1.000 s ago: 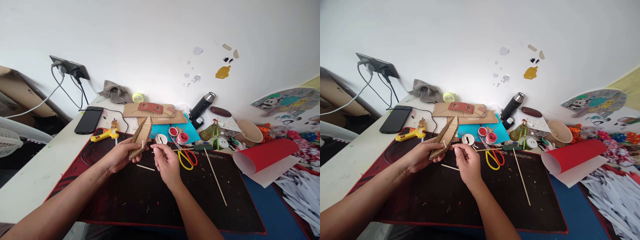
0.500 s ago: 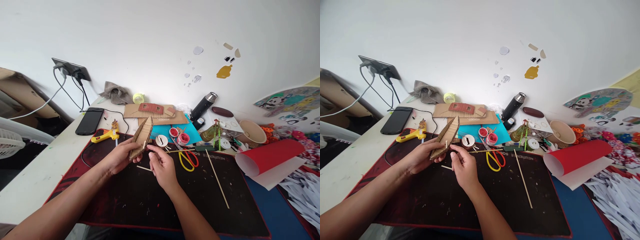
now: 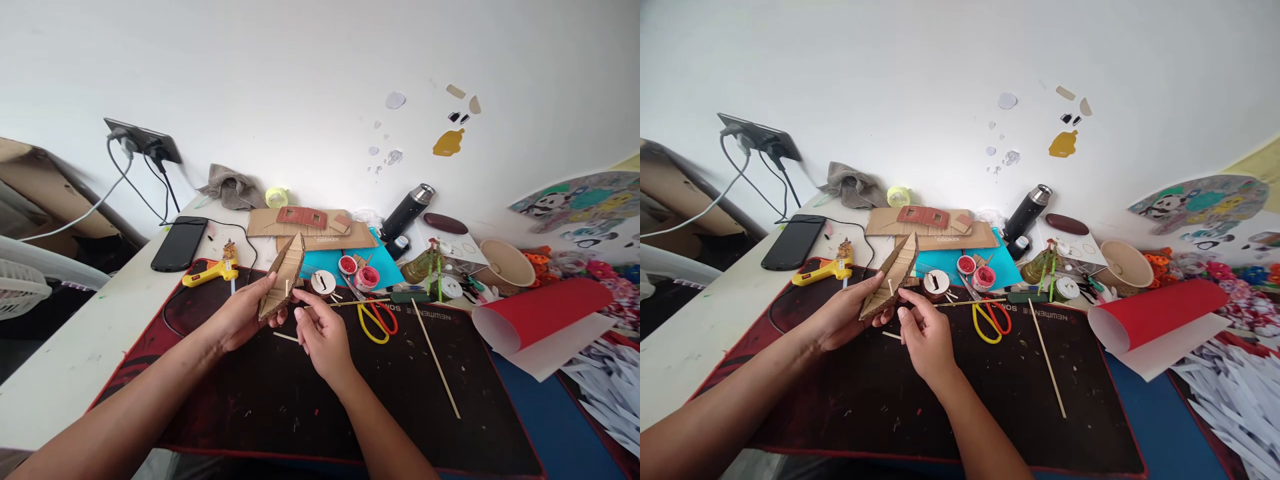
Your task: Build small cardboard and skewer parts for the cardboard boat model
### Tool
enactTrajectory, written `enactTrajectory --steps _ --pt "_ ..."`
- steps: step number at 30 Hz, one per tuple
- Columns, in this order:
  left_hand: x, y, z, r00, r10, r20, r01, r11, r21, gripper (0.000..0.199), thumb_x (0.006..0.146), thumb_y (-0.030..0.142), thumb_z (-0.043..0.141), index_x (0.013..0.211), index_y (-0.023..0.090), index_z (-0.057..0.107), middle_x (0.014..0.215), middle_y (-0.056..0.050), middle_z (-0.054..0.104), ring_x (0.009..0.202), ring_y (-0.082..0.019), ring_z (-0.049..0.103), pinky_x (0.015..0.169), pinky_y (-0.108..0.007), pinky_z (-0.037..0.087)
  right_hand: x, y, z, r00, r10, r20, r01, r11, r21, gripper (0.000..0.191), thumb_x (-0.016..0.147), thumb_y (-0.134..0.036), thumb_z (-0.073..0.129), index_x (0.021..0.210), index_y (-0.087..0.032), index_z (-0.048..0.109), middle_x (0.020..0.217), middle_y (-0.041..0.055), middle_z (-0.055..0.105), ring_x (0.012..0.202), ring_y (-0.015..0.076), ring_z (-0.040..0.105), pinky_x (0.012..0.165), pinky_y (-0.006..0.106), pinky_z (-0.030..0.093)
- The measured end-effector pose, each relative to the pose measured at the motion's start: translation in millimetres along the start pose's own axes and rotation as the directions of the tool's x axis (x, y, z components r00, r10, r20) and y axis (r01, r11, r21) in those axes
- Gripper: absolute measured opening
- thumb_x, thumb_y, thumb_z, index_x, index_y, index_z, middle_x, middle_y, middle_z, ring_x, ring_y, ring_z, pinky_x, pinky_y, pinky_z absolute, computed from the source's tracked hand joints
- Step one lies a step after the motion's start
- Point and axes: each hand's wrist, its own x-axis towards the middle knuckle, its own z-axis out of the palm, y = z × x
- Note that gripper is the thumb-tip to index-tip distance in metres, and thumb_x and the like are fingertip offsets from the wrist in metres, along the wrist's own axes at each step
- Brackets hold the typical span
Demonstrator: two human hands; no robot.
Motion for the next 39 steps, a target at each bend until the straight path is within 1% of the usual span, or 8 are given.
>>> enactTrajectory --steps 6,10,17,23,27,30,35,39 --pt "1.5 3.2 1.8 0.997 -0.007 -0.076 0.005 1.000 -0.029 0.032 0.107 0.033 0.057 0.089 0.010 0.072 0.065 -0.007 0.069 0.050 -0.016 0.064 0.044 -0.023 0.049 -1.7 -3.5 -1.9 1.000 -0.017 -0.017 0.016 0.998 -0.066 0.045 0.104 -0.047 0.061 0.137 -0.020 0.074 0.060 -0.0051 0.055 0.048 0.0115 0.045 0.046 0.023 0.038" --pt "1.7 7.8 2.9 0.991 0.043 -0.126 -0.048 0.998 -0.038 0.033 0.108 0.029 0.052 0.092 0.009 0.073 0.076 -0.011 0.075 0.050 -0.016 0.065 0.043 -0.024 0.049 -7.6 -4.6 -11.3 0.989 -0.128 -0.073 0.101 0.948 -0.300 0.031 0.103 -0.041 0.062 0.113 -0.020 0.082 0.062 -0.0021 0.060 0.052 0.0134 0.050 0.052 0.026 0.039" --pt "2.9 6.6 0.7 0.989 0.055 -0.134 -0.061 0.997 -0.043 0.031 0.106 0.032 0.057 0.094 0.009 0.072 0.081 -0.013 0.077 0.050 -0.016 0.064 0.043 -0.024 0.048 -21.8 -6.9 -27.3 0.991 0.000 0.132 0.101 0.644 -0.759 0.013 0.098 -0.028 0.075 0.109 -0.024 0.081 0.075 0.0002 0.076 0.066 0.0184 0.069 0.065 0.028 0.041" --pt "3.6 6.0 -0.2 0.991 0.064 -0.118 -0.070 0.996 -0.049 0.031 0.106 0.034 0.057 0.095 0.009 0.072 0.081 -0.013 0.077 0.050 -0.016 0.064 0.043 -0.023 0.047 -26.5 -6.7 -28.2 0.968 0.141 0.206 0.116 0.476 -0.872 0.005 0.100 -0.023 0.074 0.105 -0.024 0.076 0.086 0.0006 0.082 0.077 0.0205 0.075 0.065 0.029 0.035" --pt "3.2 7.1 2.2 0.989 0.051 -0.137 -0.058 0.997 -0.049 0.033 0.108 0.030 0.051 0.096 0.008 0.073 0.081 -0.014 0.078 0.049 -0.016 0.064 0.043 -0.024 0.047 -26.4 -2.6 -28.3 0.976 0.143 0.166 0.069 0.519 -0.852 0.005 0.099 -0.022 0.072 0.097 -0.023 0.076 0.074 -0.0003 0.077 0.070 0.0194 0.072 0.064 0.029 0.035" --pt "3.4 7.4 3.3 0.986 0.044 -0.160 -0.054 0.997 -0.054 0.035 0.109 0.029 0.049 0.095 0.008 0.073 0.080 -0.013 0.077 0.050 -0.016 0.065 0.043 -0.024 0.047 -26.7 0.5 -29.6 0.986 0.128 0.112 0.000 0.659 -0.753 0.006 0.095 -0.021 0.073 0.089 -0.022 0.075 0.063 -0.0033 0.069 0.060 0.0159 0.063 0.062 0.027 0.036" --pt "3.7 8.1 4.8 0.985 0.027 -0.170 -0.033 0.999 -0.037 0.037 0.109 0.029 0.047 0.094 0.008 0.073 0.081 -0.014 0.077 0.050 -0.016 0.065 0.043 -0.023 0.048 -24.4 -3.3 -34.2 0.983 0.181 0.034 -0.156 0.917 -0.367 0.014 0.093 -0.033 0.070 0.084 -0.022 0.068 0.059 -0.0058 0.060 0.049 0.0121 0.054 0.052 0.024 0.040" --pt "3.1 7.9 4.8 0.986 0.032 -0.163 -0.035 0.999 -0.021 0.035 0.109 0.029 0.049 0.096 0.008 0.073 0.082 -0.014 0.078 0.050 -0.015 0.064 0.043 -0.023 0.047 -17.5 -11.9 -36.2 0.962 0.270 0.031 -0.267 0.961 -0.077 0.024 0.092 -0.042 0.070 0.084 -0.021 0.063 0.059 -0.0044 0.065 0.044 0.0118 0.059 0.045 0.021 0.039"
